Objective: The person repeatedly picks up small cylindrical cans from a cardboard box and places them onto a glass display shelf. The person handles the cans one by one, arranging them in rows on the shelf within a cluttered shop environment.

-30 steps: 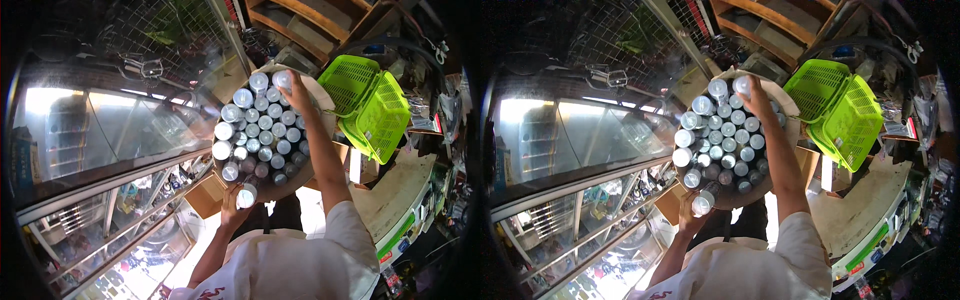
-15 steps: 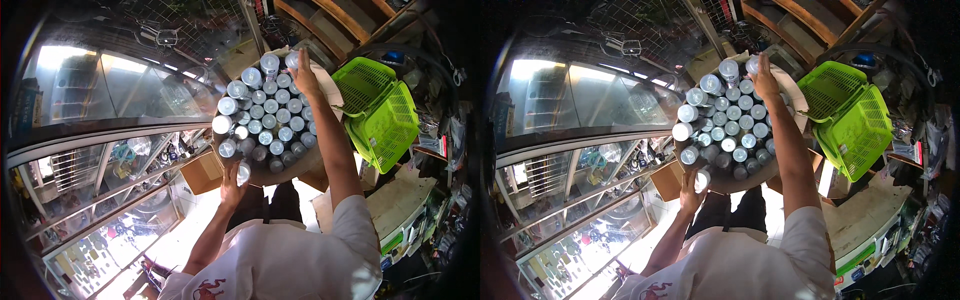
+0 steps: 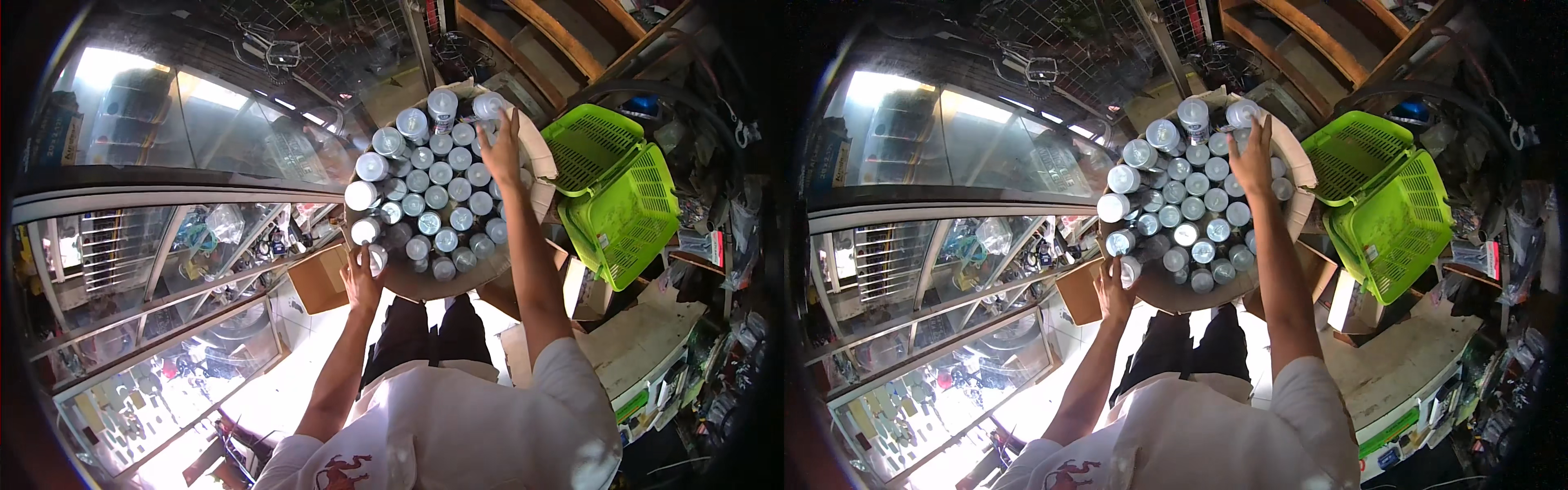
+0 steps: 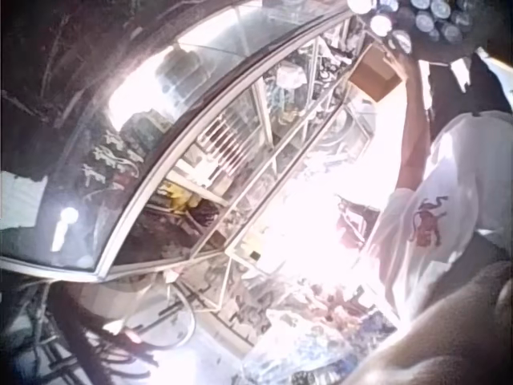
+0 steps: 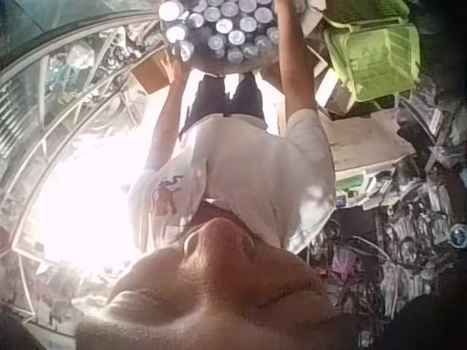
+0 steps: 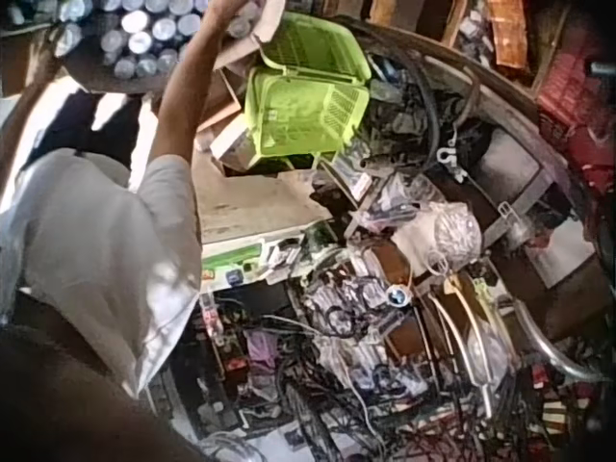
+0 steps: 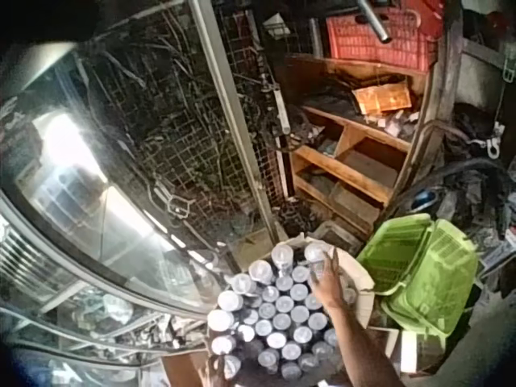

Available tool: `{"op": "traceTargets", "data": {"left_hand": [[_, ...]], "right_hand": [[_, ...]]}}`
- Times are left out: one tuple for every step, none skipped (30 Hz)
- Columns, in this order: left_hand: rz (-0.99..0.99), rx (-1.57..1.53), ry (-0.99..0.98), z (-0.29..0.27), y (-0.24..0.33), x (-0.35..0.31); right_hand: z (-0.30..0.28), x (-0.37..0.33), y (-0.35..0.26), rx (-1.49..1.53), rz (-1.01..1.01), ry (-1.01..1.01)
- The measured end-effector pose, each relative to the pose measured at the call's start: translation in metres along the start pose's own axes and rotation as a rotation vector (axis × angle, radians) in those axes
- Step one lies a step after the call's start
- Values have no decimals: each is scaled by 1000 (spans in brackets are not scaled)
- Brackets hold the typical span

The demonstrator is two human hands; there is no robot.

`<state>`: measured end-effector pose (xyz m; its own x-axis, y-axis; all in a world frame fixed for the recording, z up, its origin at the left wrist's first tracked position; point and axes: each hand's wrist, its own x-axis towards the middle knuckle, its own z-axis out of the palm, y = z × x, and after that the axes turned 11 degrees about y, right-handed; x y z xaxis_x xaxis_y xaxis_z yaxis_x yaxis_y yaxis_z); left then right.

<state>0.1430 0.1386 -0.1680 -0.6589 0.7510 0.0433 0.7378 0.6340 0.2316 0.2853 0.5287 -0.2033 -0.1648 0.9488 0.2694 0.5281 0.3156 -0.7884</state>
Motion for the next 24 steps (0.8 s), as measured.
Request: {"op": "traceTargets", "data": {"left_hand": [[-27,-9,-6,-3,-1,-1],[-57,-19,-15,-5,-3,-3],[-94,-22,-36,-9,1,1],[-97,-26,-39,-12,2,2],[-95,-28,-42,-14,3,2],[-85,-29,-47,-15,4,4],[-85,-10,-53,-14,1,2],[-83,-22,-41,-12,1,2],[-80,-28,-30,-10,1,1],[-73,-30,-22,-10,0,1],[-61,-43,-20,-9,-1,1],[-73,-36,-25,-9,-1,0],[-83,-29,-22,-10,-2,-3],[-90,-30,-18,-11,-2,-4],[-83,-38,-29,-15,4,1],[-75,-37,-18,-11,0,0],[-74,-37,-9,-7,-3,-5],[-62,-38,-3,-4,-4,-7],[-56,-51,6,0,-6,-7],[-52,-33,-8,6,-8,-7],[-48,-16,-24,12,-10,-7],[-42,2,-39,18,-11,-7],[-101,-5,-140,10,-2,-3],[-55,39,-99,19,-7,-5]], "right_hand": [[-5,-19,-19,-5,-52,29],[-13,-39,-42,53,-45,-48],[-7,-69,-42,92,-127,-58],[-5,-103,-54,137,31,-266],[4,-131,-53,132,-16,-481],[22,-170,-45,77,-125,-567],[30,-185,-58,117,-162,-797],[41,-207,-63,-27,-331,-857],[53,-225,-58,-127,-471,-856],[70,-241,-51,-224,-606,-846],[86,-255,-39,-258,-654,-827],[88,-256,-39,-346,-679,-925],[89,-258,-39,-369,-740,-922],[90,-260,-30,-400,-801,-915],[105,-277,2,-282,-841,-607],[100,-273,0,-315,-877,-632],[90,-266,-6,-348,-916,-662],[84,-261,-7,-385,-947,-686],[82,-258,-6,-439,-967,-701],[79,-256,-5,-432,-927,-699],[76,-255,-3,-425,-886,-697],[73,-255,-2,-419,-844,-694],[71,-254,-1,-414,-823,-700],[69,-254,-1,-409,-802,-706]]}}
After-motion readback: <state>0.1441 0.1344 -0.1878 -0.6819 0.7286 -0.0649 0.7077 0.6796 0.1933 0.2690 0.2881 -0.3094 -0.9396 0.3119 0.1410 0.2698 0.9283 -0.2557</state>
